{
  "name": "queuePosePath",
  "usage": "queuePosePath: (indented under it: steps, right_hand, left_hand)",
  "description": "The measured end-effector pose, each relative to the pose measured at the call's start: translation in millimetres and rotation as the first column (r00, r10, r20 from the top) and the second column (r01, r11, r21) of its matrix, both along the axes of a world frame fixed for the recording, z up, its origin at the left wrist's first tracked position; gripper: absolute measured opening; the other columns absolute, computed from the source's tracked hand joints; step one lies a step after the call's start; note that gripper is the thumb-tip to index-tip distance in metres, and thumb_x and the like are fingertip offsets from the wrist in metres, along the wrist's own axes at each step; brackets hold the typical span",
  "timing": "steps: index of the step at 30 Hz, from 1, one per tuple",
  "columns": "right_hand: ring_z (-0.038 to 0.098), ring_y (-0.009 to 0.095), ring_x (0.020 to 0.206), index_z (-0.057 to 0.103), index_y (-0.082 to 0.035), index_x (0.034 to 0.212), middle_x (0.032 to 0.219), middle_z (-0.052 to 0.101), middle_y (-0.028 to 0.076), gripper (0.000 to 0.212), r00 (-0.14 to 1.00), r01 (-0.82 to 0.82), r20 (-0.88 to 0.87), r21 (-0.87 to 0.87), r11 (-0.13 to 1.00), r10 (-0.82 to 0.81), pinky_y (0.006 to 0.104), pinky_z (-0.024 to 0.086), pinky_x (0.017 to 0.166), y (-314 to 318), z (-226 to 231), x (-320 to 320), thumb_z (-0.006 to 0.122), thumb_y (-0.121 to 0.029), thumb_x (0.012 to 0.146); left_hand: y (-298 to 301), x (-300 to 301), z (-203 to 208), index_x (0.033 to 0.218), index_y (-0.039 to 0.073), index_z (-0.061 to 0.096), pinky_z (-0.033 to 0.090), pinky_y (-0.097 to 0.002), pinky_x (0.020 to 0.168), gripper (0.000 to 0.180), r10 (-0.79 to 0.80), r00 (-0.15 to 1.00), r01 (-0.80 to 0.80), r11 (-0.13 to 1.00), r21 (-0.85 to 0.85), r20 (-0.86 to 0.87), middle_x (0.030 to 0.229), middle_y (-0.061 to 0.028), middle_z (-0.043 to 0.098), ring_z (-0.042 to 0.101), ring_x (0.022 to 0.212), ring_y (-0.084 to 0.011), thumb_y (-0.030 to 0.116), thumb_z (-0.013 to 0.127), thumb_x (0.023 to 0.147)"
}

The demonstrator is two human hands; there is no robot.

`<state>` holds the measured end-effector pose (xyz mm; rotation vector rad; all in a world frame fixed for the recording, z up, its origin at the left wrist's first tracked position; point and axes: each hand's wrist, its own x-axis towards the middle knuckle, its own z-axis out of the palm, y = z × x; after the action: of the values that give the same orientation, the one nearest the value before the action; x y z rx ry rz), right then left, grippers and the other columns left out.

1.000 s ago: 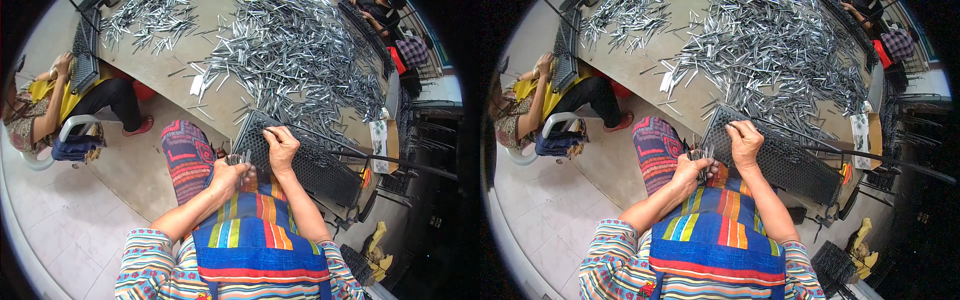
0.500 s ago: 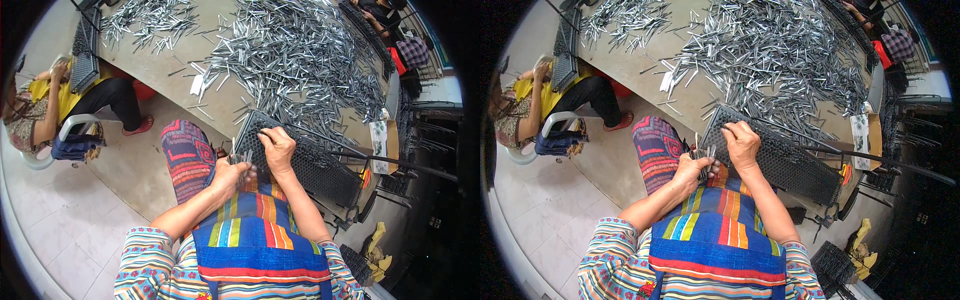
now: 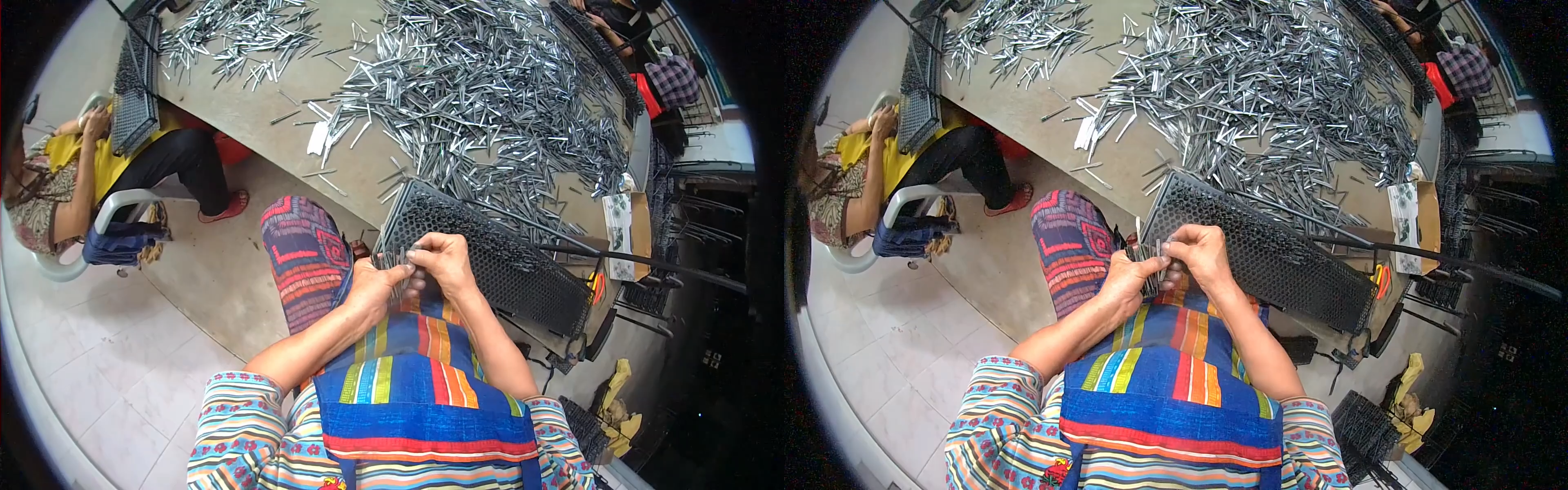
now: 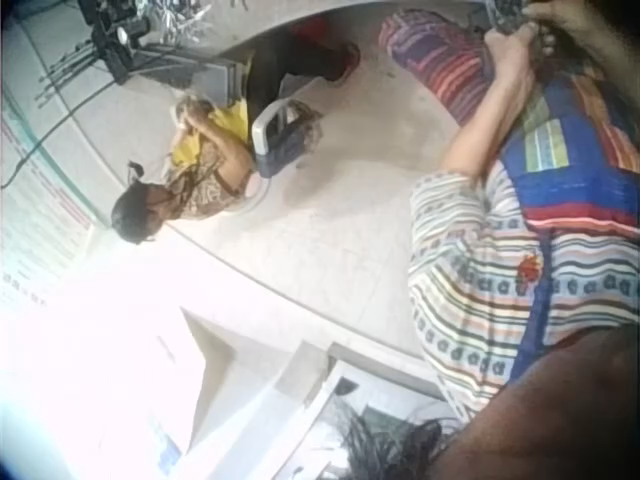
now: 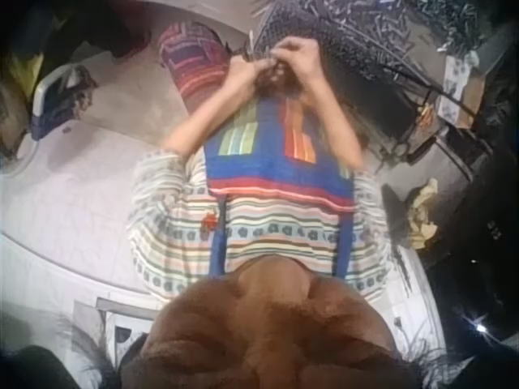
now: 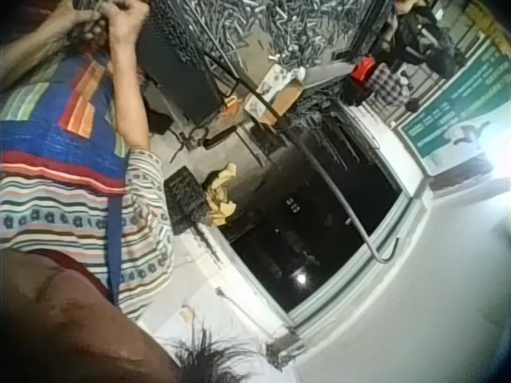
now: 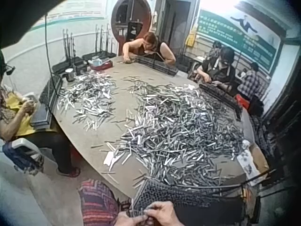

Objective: Sorting metal clips from a pile and inserting them into a mesh grid.

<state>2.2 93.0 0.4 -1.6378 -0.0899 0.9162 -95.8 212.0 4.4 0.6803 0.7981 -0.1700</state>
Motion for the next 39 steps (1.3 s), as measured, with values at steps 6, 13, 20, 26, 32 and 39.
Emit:
queuePosePath:
  steps: [6,13,20,26,32,39]
  right_hand:
    - [0.056,0.006,0.055,0.068,0.002,0.075,0.067,0.066,0.003,0.005,0.997,0.055,-0.063,0.009,0.998,-0.054,0.0217,0.044,0.050,-7,3,-7,0.069,-0.001,0.078]
    - [0.054,0.006,0.053,0.068,0.001,0.074,0.063,0.064,0.003,0.006,0.990,0.132,0.044,-0.024,0.991,-0.130,0.0215,0.041,0.048,-6,7,-15,0.069,-0.002,0.079]
    - [0.044,0.002,0.046,0.066,-0.001,0.074,0.060,0.059,-0.001,0.008,0.991,0.127,0.055,-0.043,0.991,-0.125,0.0184,0.030,0.042,-12,0,-13,0.070,-0.006,0.079]
    - [0.044,0.003,0.045,0.066,-0.001,0.080,0.062,0.059,-0.001,0.003,0.987,0.122,-0.109,0.053,0.991,-0.116,0.0185,0.030,0.041,-24,-7,-11,0.067,-0.003,0.081]
    - [0.048,0.004,0.053,0.069,0.002,0.089,0.070,0.060,0.000,0.006,0.826,0.379,0.366,0.203,0.903,-0.429,0.0202,0.037,0.048,-27,-4,-1,0.066,0.000,0.084]
    - [0.056,0.010,0.068,0.069,0.003,0.087,0.078,0.063,0.006,0.010,0.599,0.256,0.760,0.117,0.960,-0.253,0.0223,0.043,0.061,-13,-7,18,0.069,0.003,0.078]
  left_hand:
    - [-5,-4,-5,0.095,-0.002,0.064,0.057,-0.0288,0.053,0.011,-0.037,0.998,0.036,0.999,0.028,0.041,0.080,-0.0127,0.068,0.068,0.064,-0.0205,0.000,0.060,0.086]
    - [-6,-3,-6,0.093,-0.002,0.065,0.056,-0.0280,0.053,0.009,-0.046,0.998,0.041,0.995,0.091,0.052,0.077,-0.0110,0.068,0.067,0.063,-0.0187,0.001,0.059,0.086]
    - [-7,-4,-4,0.091,-0.002,0.064,0.056,-0.0284,0.052,0.008,-0.071,0.997,0.068,0.995,0.069,0.043,0.075,-0.0107,0.067,0.066,0.061,-0.0182,-0.001,0.058,0.087]
    - [-12,-5,4,0.091,-0.001,0.064,0.056,-0.0296,0.053,0.008,-0.071,0.997,0.071,0.997,0.023,-0.023,0.076,-0.0103,0.067,0.066,0.061,-0.0187,0.000,0.058,0.087]
    - [-18,-22,-11,0.101,-0.005,0.062,0.056,-0.0326,0.061,0.017,-0.115,0.991,0.115,0.993,-0.013,-0.069,0.082,-0.0141,0.067,0.066,0.067,-0.0217,-0.003,0.055,0.085]
    - [-25,-34,-12,0.098,-0.004,0.056,0.055,-0.0316,0.077,0.016,-0.313,0.945,0.306,0.949,0.079,0.101,0.088,-0.0151,0.067,0.067,0.078,-0.0198,-0.009,0.049,0.084]
